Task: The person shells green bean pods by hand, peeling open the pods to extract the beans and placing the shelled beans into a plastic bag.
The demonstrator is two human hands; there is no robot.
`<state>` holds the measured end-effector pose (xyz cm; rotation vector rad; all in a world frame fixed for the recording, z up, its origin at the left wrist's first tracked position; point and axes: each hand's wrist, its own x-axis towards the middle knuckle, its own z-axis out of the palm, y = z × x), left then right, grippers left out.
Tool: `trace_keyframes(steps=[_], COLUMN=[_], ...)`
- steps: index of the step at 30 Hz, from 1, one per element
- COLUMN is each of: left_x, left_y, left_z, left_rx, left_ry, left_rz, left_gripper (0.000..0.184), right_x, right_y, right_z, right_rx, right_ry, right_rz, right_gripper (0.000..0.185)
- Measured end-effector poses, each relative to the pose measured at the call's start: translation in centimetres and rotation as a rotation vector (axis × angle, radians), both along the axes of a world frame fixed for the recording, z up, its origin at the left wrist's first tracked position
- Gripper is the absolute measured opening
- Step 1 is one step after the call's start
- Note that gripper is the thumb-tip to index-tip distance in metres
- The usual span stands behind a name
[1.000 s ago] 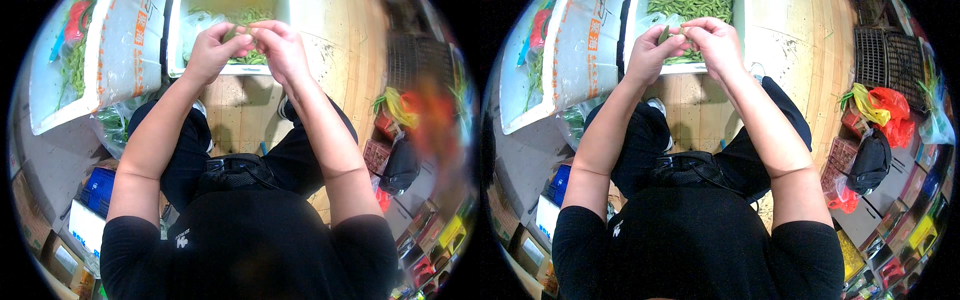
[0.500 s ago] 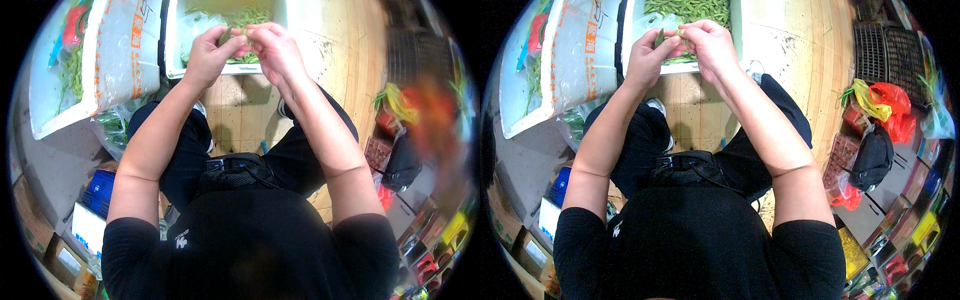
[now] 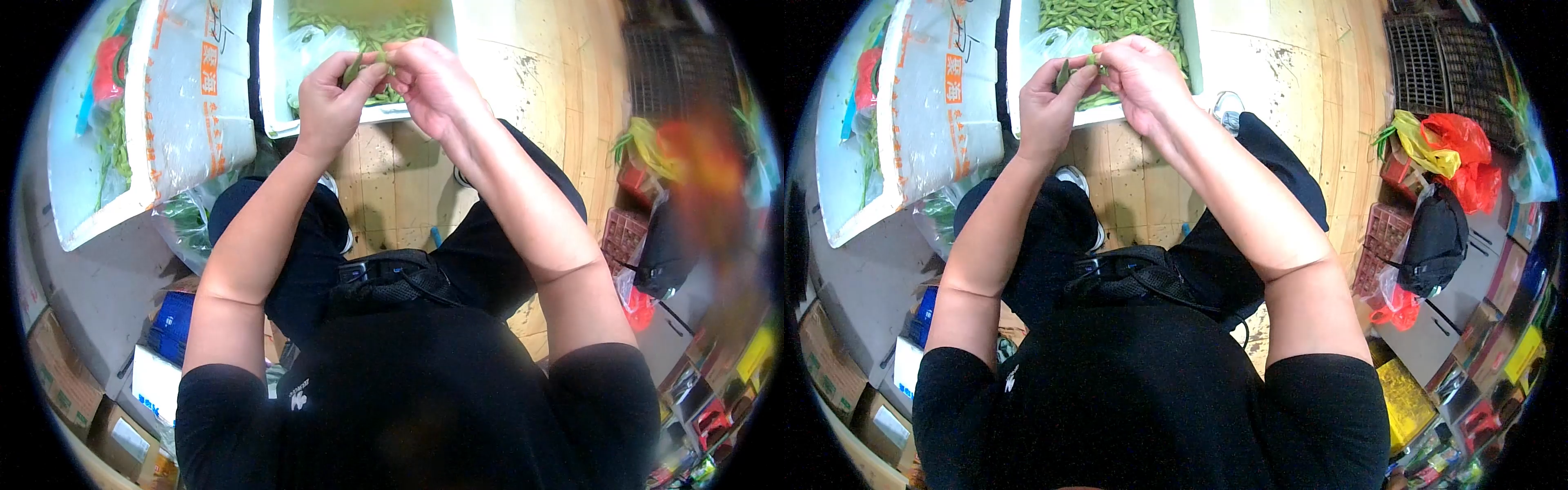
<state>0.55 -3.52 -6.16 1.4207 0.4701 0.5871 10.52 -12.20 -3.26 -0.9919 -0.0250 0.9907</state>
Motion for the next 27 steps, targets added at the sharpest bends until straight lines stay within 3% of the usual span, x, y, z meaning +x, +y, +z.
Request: trace_keyframes(steps=[5,12,27], left_x=[0.1,0.0,0.1], left_y=[-0.3,-0.1,-0.3], left_z=[0.2,0.6,0.4], left_rx=[-0.092,-0.143,-0.007], left_ry=[-0.022,-0.029,-0.040], left_rz=[0.004,-0.017,0.046], left_gripper=[0.014,0.015,0.014], right_x=[0.5,-0.4,-0.1], right_y=[-0.3,0.1,0.3], right_z=[-1.3,1.1,1.0], right_rx=[0.049,-0.094,-0.077], right_ry=[-0.044,-0.199,-0.340], right_rz=[0.057,-0.022,0.038], right_gripper=[0.008,0.007,0.013])
